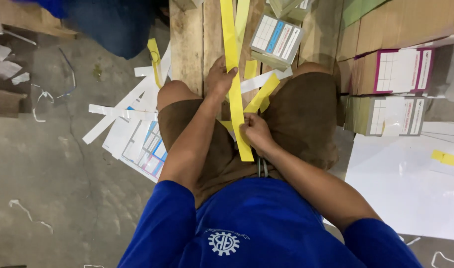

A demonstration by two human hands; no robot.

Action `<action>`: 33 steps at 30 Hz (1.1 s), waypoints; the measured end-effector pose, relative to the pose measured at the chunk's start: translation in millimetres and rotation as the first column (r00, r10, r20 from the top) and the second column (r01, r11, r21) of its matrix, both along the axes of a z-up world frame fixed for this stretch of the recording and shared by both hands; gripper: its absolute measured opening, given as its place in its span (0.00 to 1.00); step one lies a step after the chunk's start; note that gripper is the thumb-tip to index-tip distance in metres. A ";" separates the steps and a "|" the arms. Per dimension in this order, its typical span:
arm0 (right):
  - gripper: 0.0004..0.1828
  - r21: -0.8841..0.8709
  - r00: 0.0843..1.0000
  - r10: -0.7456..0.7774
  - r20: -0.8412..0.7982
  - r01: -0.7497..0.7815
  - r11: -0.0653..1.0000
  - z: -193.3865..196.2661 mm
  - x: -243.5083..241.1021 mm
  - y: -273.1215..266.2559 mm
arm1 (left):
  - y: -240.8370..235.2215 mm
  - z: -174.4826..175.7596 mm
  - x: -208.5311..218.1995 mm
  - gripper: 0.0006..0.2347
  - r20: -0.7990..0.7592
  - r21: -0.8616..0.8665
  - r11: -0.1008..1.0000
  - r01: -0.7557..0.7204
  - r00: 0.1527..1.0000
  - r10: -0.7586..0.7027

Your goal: Applying adhesive labels or tapes to stacks of small boxes or printed cards.

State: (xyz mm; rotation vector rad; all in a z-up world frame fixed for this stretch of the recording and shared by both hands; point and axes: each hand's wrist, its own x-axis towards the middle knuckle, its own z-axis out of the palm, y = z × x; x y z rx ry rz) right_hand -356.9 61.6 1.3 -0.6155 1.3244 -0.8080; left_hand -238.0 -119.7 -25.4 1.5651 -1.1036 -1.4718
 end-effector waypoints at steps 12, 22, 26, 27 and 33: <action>0.44 -0.167 0.769 -0.076 -0.634 -0.041 0.985 -11.8 0.8 -26.8 | 19.7 -44.0 18.8 0.24 0.492 0.037 0.986 0.165 0.855 -0.162; 0.31 -0.216 0.781 -0.601 0.166 0.624 0.751 16.3 -134.5 -165.7 | -37.1 21.8 -31.2 0.21 0.332 -0.194 0.980 0.048 0.943 0.019; 0.34 0.132 0.919 -0.377 0.113 0.362 0.923 16.2 -142.8 -195.2 | -87.5 5.5 -59.9 0.25 0.306 -0.039 0.959 0.281 0.917 -0.256; 0.34 0.219 0.913 -0.388 0.125 0.356 0.908 13.7 -140.1 -198.8 | -96.3 2.1 -64.5 0.26 0.272 0.083 0.908 0.411 0.867 -0.418; 0.32 0.179 0.879 -0.348 0.326 0.304 0.936 -40.9 -152.2 -193.5 | -101.5 -7.0 -77.3 0.26 -0.020 0.258 0.853 0.454 0.885 -0.465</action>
